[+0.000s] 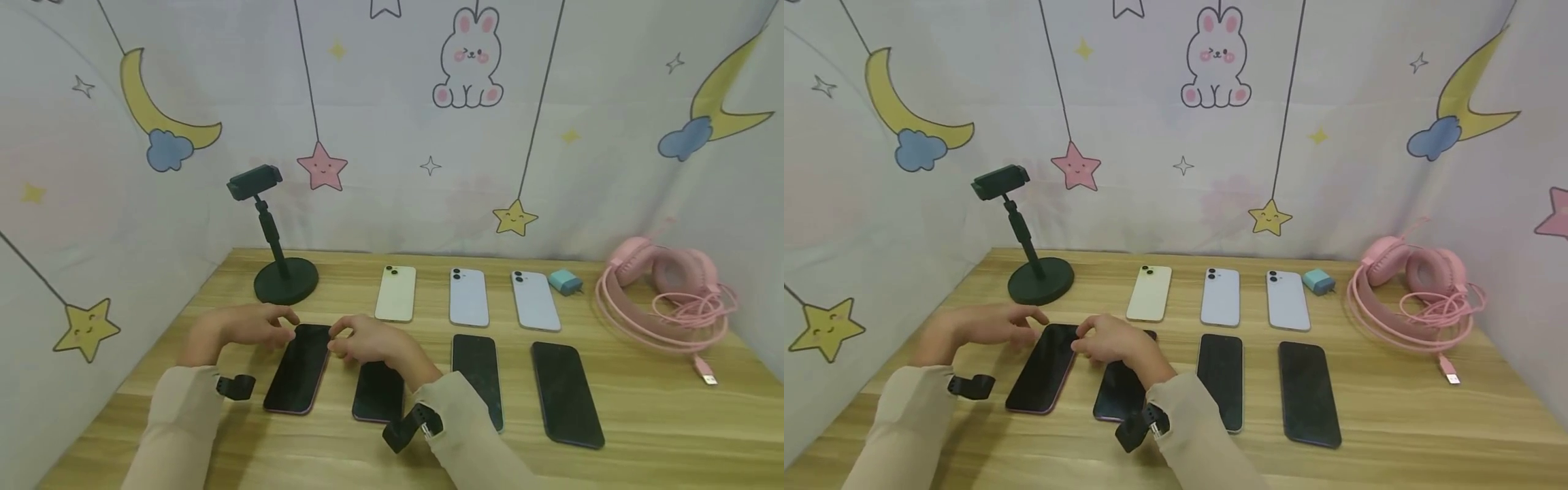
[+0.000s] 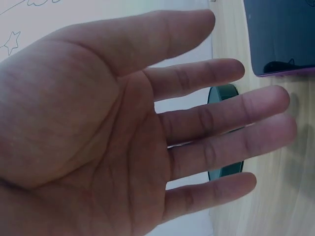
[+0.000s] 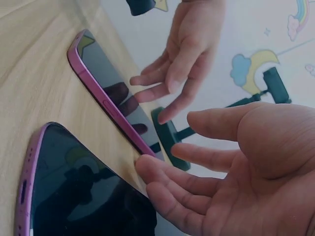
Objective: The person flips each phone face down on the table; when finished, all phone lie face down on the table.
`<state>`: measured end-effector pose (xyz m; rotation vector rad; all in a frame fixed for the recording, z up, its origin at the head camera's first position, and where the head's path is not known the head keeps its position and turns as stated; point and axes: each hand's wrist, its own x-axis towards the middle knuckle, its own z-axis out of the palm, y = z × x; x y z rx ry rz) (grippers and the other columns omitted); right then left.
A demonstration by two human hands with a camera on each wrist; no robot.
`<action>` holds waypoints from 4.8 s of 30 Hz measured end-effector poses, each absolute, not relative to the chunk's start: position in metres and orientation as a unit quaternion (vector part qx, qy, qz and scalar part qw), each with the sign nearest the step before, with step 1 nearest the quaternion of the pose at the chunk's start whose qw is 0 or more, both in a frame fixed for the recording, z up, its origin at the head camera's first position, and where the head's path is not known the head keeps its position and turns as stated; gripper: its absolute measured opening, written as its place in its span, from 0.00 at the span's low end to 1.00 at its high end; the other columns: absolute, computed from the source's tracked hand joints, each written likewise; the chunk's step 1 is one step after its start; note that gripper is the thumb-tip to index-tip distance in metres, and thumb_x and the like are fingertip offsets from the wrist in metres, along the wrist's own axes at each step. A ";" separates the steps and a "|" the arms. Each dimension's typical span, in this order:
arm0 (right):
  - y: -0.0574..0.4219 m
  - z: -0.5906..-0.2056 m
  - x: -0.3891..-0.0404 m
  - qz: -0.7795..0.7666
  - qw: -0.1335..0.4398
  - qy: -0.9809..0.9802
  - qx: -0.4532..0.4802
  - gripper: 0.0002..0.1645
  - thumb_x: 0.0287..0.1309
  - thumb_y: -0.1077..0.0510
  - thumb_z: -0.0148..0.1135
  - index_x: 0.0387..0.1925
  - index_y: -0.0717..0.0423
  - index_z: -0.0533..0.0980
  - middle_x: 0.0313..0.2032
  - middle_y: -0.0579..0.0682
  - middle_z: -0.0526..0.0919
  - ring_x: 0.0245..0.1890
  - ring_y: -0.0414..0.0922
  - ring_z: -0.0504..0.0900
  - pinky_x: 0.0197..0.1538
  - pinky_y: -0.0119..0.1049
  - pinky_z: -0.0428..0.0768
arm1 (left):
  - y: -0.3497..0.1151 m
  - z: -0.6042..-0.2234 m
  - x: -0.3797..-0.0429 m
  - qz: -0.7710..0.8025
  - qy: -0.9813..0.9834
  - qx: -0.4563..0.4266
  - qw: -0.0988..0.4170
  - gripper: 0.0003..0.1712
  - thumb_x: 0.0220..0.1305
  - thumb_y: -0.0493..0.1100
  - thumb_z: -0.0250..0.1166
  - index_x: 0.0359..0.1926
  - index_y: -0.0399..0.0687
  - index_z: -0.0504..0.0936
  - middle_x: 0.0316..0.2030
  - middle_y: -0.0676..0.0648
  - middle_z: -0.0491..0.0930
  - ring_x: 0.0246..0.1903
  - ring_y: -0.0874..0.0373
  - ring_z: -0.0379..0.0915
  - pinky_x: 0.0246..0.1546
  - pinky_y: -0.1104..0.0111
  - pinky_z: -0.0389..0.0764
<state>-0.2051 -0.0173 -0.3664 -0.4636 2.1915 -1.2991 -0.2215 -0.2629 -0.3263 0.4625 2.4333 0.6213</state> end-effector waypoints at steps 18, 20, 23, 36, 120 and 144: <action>-0.030 -0.370 -0.194 -0.503 0.288 0.802 -0.146 0.23 0.69 0.56 0.61 0.62 0.57 0.73 0.35 0.52 0.87 0.32 0.45 0.83 0.31 0.35 0.75 | -0.254 -0.328 -0.221 0.218 0.909 0.170 0.314 0.28 0.72 0.43 0.61 0.68 0.40 0.67 0.37 0.45 0.82 0.35 0.53 0.81 0.44 0.53 0.78; -0.031 -0.371 -0.192 -0.504 0.285 0.804 -0.136 0.24 0.69 0.56 0.61 0.63 0.58 0.73 0.33 0.51 0.87 0.30 0.44 0.84 0.30 0.35 0.74 | -0.254 -0.329 -0.221 0.220 0.907 0.167 0.317 0.28 0.71 0.41 0.61 0.68 0.42 0.66 0.35 0.46 0.82 0.34 0.54 0.80 0.42 0.55 0.78; -0.035 -0.373 -0.190 -0.517 0.286 0.798 -0.118 0.27 0.69 0.57 0.61 0.65 0.59 0.70 0.32 0.51 0.87 0.28 0.44 0.86 0.31 0.34 0.74 | -0.253 -0.331 -0.222 0.212 0.909 0.179 0.312 0.25 0.70 0.39 0.62 0.65 0.42 0.68 0.32 0.47 0.82 0.33 0.54 0.80 0.44 0.55 0.77; -0.036 -0.372 -0.193 -0.568 0.318 0.754 -0.083 0.33 0.68 0.60 0.62 0.70 0.56 0.62 0.27 0.52 0.84 0.20 0.40 0.81 0.26 0.30 0.71 | -0.249 -0.329 -0.219 0.205 0.914 0.201 0.285 0.16 0.67 0.38 0.64 0.53 0.42 0.71 0.28 0.48 0.84 0.31 0.56 0.82 0.47 0.52 0.76; -0.038 -0.369 -0.191 -0.559 0.282 0.760 -0.172 0.42 0.69 0.67 0.56 0.78 0.51 0.51 0.45 0.56 0.83 0.34 0.49 0.85 0.35 0.36 0.73 | -0.248 -0.322 -0.220 0.325 0.879 0.249 0.243 0.41 0.71 0.46 0.63 0.76 0.39 0.55 0.58 0.34 0.75 0.41 0.52 0.83 0.51 0.50 0.78; -0.041 -0.372 -0.190 -0.549 0.282 0.769 -0.167 0.43 0.63 0.71 0.60 0.76 0.50 0.57 0.43 0.55 0.77 0.39 0.47 0.81 0.41 0.39 0.77 | -0.260 -0.316 -0.219 0.242 0.913 0.236 0.230 0.36 0.68 0.38 0.65 0.72 0.36 0.62 0.39 0.46 0.85 0.37 0.56 0.82 0.46 0.53 0.79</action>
